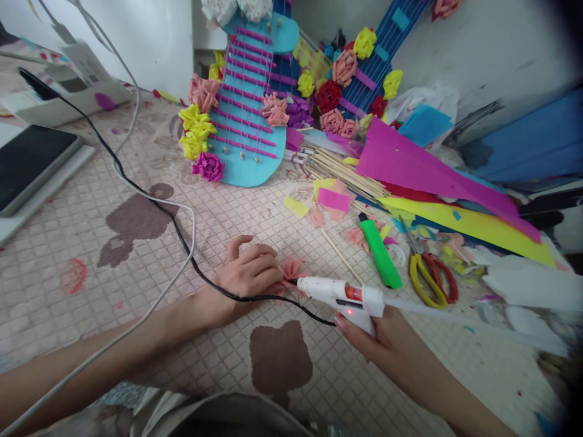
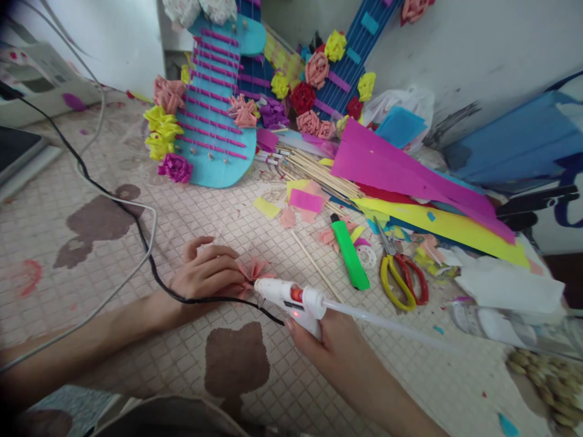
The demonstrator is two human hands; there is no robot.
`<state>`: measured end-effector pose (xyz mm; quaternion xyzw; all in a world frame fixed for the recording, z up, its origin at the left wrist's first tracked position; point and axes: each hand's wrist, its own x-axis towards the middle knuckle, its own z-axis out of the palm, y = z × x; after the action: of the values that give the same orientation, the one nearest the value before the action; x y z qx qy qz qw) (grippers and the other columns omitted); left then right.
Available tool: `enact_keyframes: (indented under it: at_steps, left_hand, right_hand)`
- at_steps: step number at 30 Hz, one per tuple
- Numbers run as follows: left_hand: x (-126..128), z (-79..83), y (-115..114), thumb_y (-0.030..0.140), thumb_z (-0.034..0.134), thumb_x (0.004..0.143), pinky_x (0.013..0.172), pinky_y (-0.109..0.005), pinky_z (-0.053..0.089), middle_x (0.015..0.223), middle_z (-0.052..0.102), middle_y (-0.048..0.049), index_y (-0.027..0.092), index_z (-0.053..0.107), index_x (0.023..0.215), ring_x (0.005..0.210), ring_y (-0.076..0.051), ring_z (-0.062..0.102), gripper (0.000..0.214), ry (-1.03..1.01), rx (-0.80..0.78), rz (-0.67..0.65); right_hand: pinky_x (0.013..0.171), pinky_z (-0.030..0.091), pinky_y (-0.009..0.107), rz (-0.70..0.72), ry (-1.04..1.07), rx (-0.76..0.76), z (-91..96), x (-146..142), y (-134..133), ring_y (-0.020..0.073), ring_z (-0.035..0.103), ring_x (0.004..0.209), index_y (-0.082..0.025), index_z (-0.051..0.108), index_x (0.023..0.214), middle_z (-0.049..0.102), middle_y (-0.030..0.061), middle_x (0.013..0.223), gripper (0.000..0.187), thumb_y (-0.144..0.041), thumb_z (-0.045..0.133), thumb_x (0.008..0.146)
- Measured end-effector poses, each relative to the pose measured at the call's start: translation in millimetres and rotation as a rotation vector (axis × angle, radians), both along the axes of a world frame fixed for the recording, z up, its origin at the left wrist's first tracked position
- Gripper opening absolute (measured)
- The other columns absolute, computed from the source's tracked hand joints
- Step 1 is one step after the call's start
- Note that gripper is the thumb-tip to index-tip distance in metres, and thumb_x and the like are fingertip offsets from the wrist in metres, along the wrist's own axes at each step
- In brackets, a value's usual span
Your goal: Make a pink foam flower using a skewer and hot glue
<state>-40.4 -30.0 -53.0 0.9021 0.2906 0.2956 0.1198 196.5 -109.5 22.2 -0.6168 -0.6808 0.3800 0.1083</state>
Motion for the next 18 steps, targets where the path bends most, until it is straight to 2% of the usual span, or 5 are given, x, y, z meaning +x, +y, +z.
enact_keyframes:
  at_steps: [6,10,15,18]
  left_hand:
    - [1.3,0.7,0.2,0.033,0.061,0.089,0.101,-0.045,0.024,0.085,0.071,0.0018,0.022,0.062,0.088,0.096,-0.018,0.061,0.011,0.012,0.002,0.003]
    - [2.4,0.4,0.0,0.033,0.058,0.091,0.101,-0.044,0.023,0.085,0.071,0.0019,0.022,0.063,0.086,0.095,-0.018,0.06,0.013,-0.016,0.01,0.011]
    - [2.5,2.3,-0.5,0.031,0.057,0.091,0.1,-0.042,0.024,0.084,0.07,0.0028,0.023,0.063,0.086,0.096,-0.017,0.059,0.012,-0.03,-0.04,0.023]
    - [2.4,2.8,-0.5,0.032,0.057,0.091,0.1,-0.042,0.024,0.085,0.07,0.0018,0.023,0.063,0.086,0.096,-0.017,0.059,0.012,-0.032,-0.048,0.022]
  right_hand:
    - [0.074,0.051,0.031,0.007,0.003,-0.041,0.3,1.8,-3.1,0.0183,0.063,0.08,-0.02,0.058,0.113,0.069,0.0048,0.09,0.029,-0.036,0.045,0.092]
    - [0.071,0.051,0.03,0.009,-0.012,-0.034,0.3,1.9,-3.1,0.0178,0.062,0.075,-0.02,0.06,0.108,0.068,0.0036,0.084,0.028,-0.037,0.044,0.092]
    - [0.076,0.051,0.03,0.011,-0.006,-0.006,0.5,1.9,-1.6,0.0185,0.063,0.081,-0.02,0.061,0.104,0.067,0.004,0.086,0.026,-0.036,0.045,0.091]
    - [0.072,0.051,0.03,0.007,-0.017,-0.006,0.3,3.1,-2.8,0.0181,0.062,0.076,-0.02,0.061,0.1,0.066,0.0031,0.08,0.025,-0.037,0.044,0.092]
